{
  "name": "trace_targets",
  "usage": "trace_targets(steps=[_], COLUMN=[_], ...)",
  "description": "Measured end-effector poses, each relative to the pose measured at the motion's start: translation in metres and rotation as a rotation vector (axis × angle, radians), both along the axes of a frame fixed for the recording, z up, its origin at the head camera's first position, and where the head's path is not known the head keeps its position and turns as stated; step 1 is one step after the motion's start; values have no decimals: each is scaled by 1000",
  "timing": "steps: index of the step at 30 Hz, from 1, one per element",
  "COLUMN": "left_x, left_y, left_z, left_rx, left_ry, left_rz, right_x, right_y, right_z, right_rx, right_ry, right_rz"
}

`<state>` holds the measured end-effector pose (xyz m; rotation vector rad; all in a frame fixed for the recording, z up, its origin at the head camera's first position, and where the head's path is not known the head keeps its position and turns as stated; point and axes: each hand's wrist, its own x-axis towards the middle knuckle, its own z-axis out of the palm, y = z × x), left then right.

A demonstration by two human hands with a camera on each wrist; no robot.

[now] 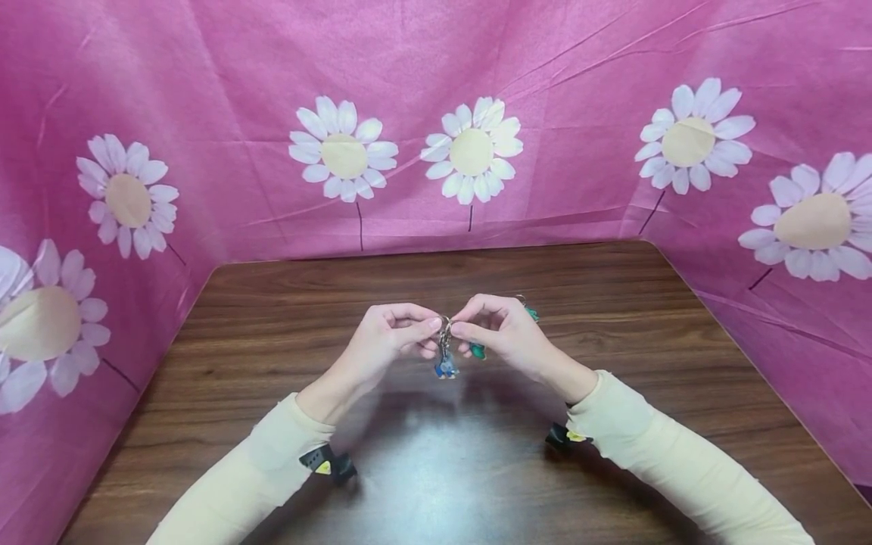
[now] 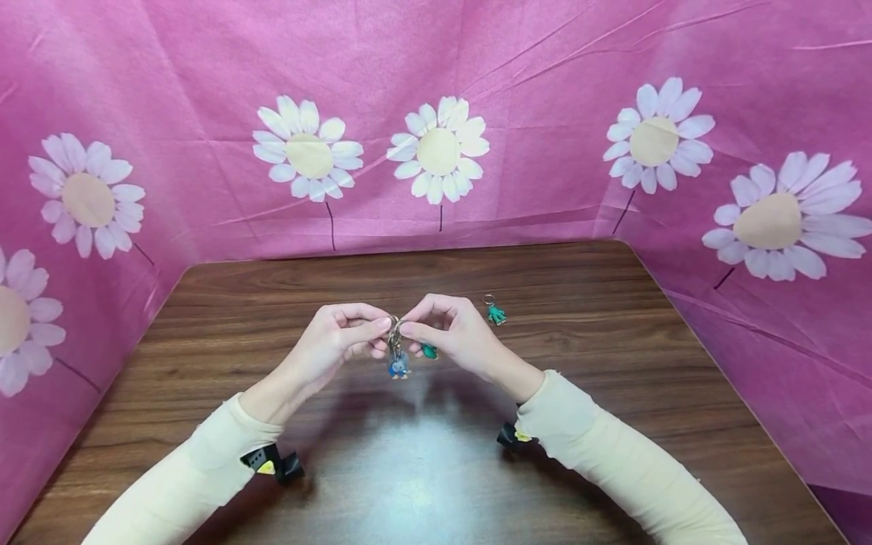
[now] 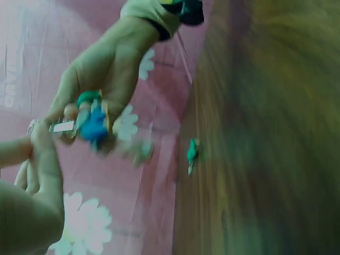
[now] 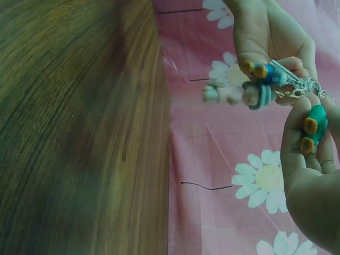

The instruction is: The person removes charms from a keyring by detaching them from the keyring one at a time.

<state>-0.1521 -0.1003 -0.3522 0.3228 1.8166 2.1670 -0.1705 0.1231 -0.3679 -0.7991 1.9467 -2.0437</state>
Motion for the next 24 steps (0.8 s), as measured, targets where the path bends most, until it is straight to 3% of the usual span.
trace_targets(steps=[3, 8, 14, 17, 24], left_x=[-2, -3, -4, -3, 0], left_y=[-4, -12, -17, -16, -11], left_z=[-1, -1, 5, 8, 13], left_rx=[-133, -347, -506, -507, -392], left_ry=[77, 309, 556, 564, 444], left_rz=[-69, -181, -140, -120, -97], right_x=[1, 1, 1, 1, 1], right_y=[2, 6, 7, 8, 9], right_z=[-1, -2, 3, 4, 7], right_rx=[40, 104, 156, 165, 137], right_ry=[4, 2, -41, -53, -67], right_rz=[4, 39, 111, 121, 106])
